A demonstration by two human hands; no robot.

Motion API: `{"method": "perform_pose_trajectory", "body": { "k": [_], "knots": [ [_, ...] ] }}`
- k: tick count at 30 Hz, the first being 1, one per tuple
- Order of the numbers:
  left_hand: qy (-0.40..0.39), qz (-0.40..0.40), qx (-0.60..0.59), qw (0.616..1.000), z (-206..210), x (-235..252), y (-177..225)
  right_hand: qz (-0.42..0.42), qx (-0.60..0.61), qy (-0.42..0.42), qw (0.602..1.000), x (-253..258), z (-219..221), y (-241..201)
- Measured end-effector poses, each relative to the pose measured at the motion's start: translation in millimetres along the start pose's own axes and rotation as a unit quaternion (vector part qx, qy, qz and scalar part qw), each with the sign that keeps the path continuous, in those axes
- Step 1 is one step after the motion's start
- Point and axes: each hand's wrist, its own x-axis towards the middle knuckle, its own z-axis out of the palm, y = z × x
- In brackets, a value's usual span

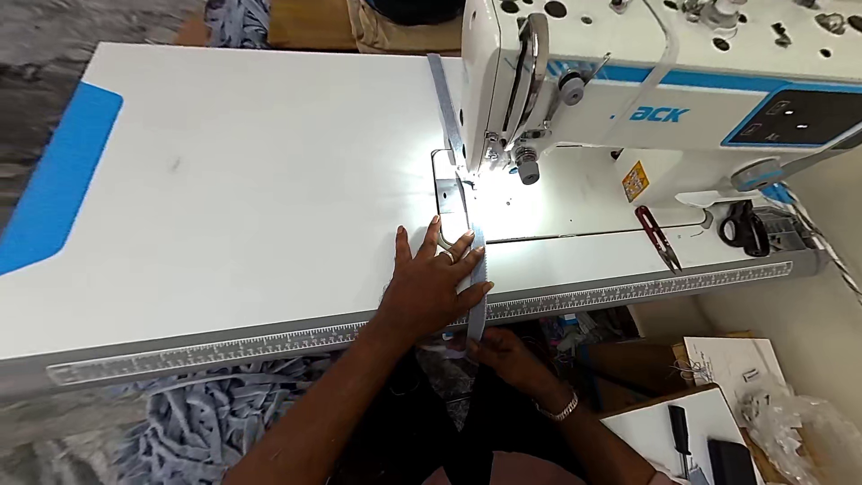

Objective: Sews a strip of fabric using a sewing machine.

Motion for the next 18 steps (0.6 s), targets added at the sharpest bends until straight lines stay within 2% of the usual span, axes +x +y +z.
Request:
{"method": "perform_pose_trajectory", "body": {
  "k": [1,6,18],
  "knots": [
    [-0.002,-0.001,0.002,1.0,0,0,0,-0.007,-0.028,0.011,1.0,-3,1,1],
    [0.01,0.005,0.003,1.0,4,3,0,0.065,-0.083,0.011,0.994,-25,6,-3],
    [0.005,-0.001,0.006,1.0,2,2,0,0.07,-0.132,-0.025,0.988,-28,10,8]
  ]
}}
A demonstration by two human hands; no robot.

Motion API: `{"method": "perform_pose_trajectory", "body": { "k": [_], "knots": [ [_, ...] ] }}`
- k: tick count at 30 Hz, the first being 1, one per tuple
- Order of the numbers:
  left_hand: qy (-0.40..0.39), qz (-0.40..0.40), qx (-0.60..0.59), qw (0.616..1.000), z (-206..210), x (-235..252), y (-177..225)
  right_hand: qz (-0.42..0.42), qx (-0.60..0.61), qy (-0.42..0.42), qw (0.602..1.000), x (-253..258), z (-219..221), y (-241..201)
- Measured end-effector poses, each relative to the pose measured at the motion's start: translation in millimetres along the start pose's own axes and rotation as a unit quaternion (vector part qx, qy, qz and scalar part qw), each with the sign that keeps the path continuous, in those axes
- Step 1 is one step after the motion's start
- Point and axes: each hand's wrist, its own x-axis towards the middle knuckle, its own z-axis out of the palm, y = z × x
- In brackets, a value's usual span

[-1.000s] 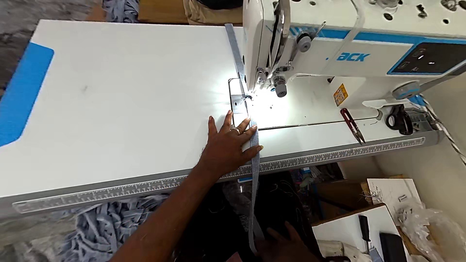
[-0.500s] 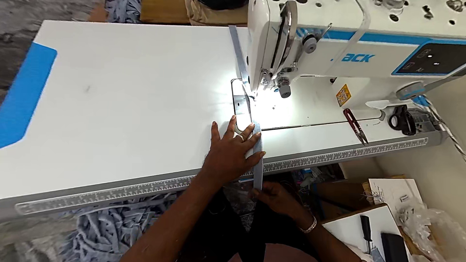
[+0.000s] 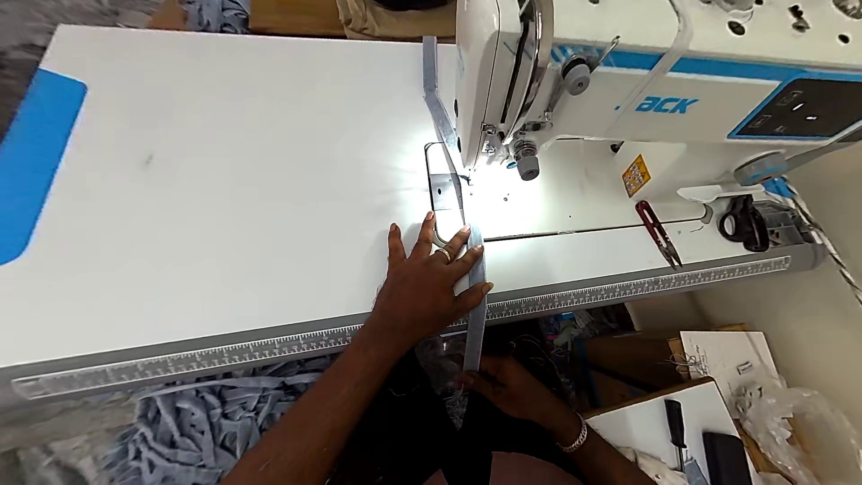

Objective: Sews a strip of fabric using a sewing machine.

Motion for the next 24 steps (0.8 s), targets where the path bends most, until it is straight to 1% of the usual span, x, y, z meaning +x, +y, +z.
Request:
{"method": "perform_pose_trajectory", "body": {
  "k": [3,9,13,15,17,21,24],
  "knots": [
    [-0.009,0.001,0.004,1.0,0,0,0,0.016,-0.006,0.011,1.0,-2,-3,-3],
    [-0.004,-0.001,0.003,1.0,0,0,1,0.009,0.019,0.013,1.0,-2,-5,-4],
    [0.002,0.005,0.004,1.0,0,0,1,-0.031,0.091,-0.021,0.995,-2,-7,-5],
    [0.002,0.005,0.005,1.0,1,0,1,-0.03,0.121,-0.04,0.991,-1,-5,-6],
    [0.001,0.005,0.006,1.0,1,0,1,0.002,0.108,-0.043,0.993,-1,-4,-7],
    [-0.004,0.005,0.001,1.0,0,-1,0,0.022,0.034,-0.019,0.999,-7,0,-6],
    [0.001,0.007,-0.005,1.0,0,-1,0,0.032,0.024,0.021,0.999,-19,4,-11]
  ]
}}
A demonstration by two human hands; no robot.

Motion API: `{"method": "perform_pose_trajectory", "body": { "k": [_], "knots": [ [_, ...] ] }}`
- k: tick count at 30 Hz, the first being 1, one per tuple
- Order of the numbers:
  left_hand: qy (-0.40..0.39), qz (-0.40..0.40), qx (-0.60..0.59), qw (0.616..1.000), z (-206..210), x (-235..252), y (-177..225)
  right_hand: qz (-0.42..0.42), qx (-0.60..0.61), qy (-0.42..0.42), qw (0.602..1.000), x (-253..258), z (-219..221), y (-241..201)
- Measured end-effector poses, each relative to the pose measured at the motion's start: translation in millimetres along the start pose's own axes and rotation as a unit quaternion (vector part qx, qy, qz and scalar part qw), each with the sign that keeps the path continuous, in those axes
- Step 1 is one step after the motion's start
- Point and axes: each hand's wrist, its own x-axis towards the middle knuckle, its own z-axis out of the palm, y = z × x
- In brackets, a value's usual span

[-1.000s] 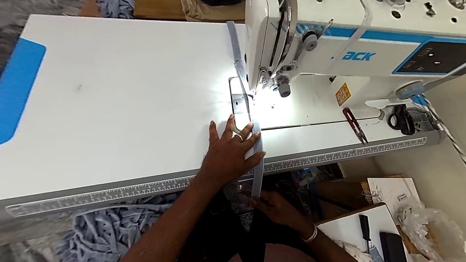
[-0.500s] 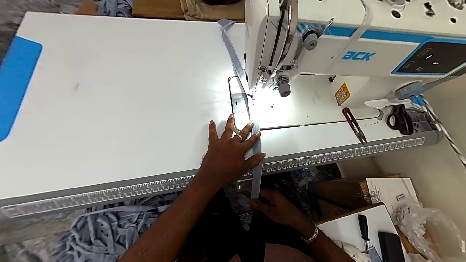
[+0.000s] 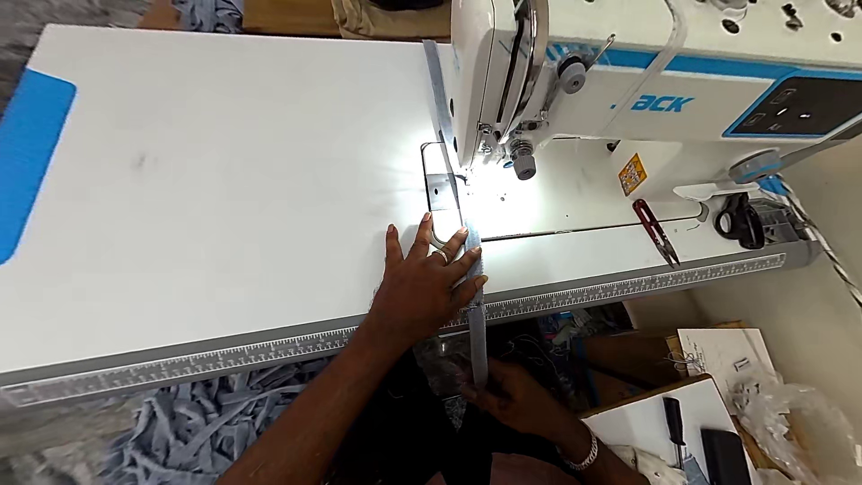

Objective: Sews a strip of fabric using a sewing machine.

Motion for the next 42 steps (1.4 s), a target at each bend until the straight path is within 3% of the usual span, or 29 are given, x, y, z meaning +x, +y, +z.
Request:
{"method": "perform_pose_trajectory", "body": {
  "k": [5,14,18,21,23,24,26,27,28,31,34,36,37,39,40,42],
  "knots": [
    [-0.002,-0.02,0.0,1.0,-3,4,0,0.018,0.001,0.011,1.0,-20,3,-2],
    [-0.024,-0.098,0.037,0.994,-10,52,-20,0.065,0.005,-0.014,0.998,-10,1,-4],
    [-0.027,-0.113,0.034,0.993,-10,72,-27,0.071,-0.126,-0.057,0.988,-10,-24,-16],
    [-0.028,-0.113,0.035,0.993,-14,79,-32,0.057,-0.265,-0.037,0.962,-25,-79,-63],
    [-0.031,-0.11,0.027,0.993,-16,81,-33,0.053,-0.318,0.098,0.941,-41,-125,-103],
    [-0.033,-0.11,0.025,0.993,-17,82,-34,0.046,-0.344,0.194,0.918,-48,-147,-120],
    [-0.04,-0.116,0.02,0.992,-19,84,-36,0.03,-0.423,0.373,0.825,-49,-186,-138],
    [-0.04,-0.117,0.019,0.992,-20,84,-38,0.062,-0.475,0.403,0.78,-45,-204,-139],
    [-0.038,-0.116,0.018,0.992,-20,85,-40,0.104,-0.512,0.392,0.758,-36,-220,-133],
    [-0.032,-0.115,0.012,0.993,-20,89,-41,0.205,-0.553,0.309,0.746,-22,-240,-123],
    [-0.01,-0.121,0.009,0.993,-15,85,-40,0.1,-0.504,0.391,0.764,-48,-223,-140],
    [0.013,-0.104,0.005,0.995,-13,75,-35,0.03,-0.426,0.401,0.81,-60,-186,-141],
    [0.02,-0.086,-0.001,0.996,-12,66,-29,0.001,-0.378,0.344,0.86,-61,-164,-130],
    [0.014,-0.043,-0.003,0.999,-9,44,-15,0.017,-0.28,0.121,0.952,-46,-123,-95],
    [0.008,-0.026,-0.005,1.0,-6,33,-8,0.043,-0.236,0.03,0.97,-30,-102,-77],
    [-0.003,-0.011,-0.012,1.0,-3,13,2,0.047,-0.13,-0.026,0.99,5,-62,-44]
  ]
}}
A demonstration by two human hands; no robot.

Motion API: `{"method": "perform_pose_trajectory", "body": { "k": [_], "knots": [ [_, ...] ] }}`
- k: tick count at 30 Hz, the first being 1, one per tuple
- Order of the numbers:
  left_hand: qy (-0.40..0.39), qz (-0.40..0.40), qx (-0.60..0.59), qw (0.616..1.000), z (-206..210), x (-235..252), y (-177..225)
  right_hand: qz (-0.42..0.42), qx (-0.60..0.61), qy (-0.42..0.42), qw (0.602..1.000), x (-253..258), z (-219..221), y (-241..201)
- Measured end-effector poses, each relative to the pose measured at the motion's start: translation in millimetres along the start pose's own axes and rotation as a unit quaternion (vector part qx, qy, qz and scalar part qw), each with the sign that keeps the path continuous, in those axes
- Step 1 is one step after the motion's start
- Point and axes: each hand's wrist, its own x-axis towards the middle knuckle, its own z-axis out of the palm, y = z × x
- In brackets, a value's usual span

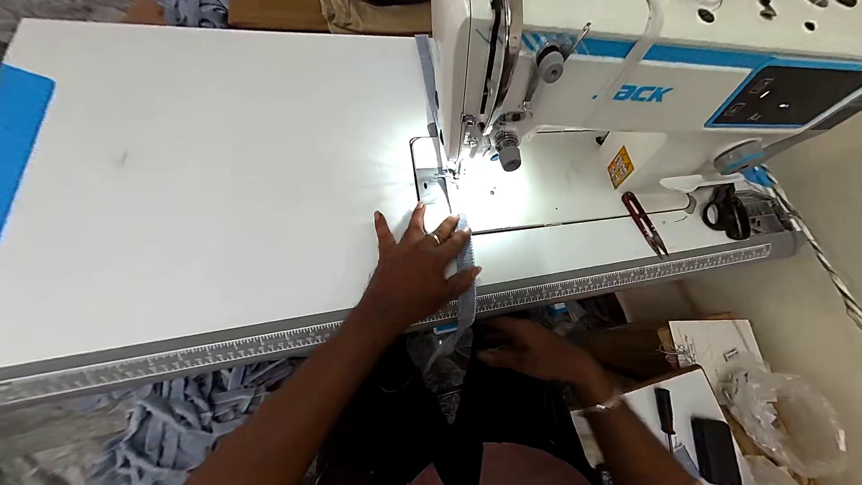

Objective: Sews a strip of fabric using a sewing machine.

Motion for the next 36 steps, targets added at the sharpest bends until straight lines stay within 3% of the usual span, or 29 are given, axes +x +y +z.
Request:
{"method": "perform_pose_trajectory", "body": {
  "k": [3,6,12,36],
  "knots": [
    [0.01,0.005,0.007,1.0,3,-11,2,-0.086,0.128,0.024,0.988,41,38,12],
    [0.016,0.004,0.004,1.0,5,-12,1,-0.145,0.157,0.017,0.977,47,49,21],
    [0.022,-0.004,0.0,1.0,5,-9,2,-0.093,0.154,-0.036,0.983,24,53,26],
    [0.008,-0.002,0.01,1.0,5,-10,0,-0.073,0.124,-0.008,0.99,19,60,26]
  ]
}}
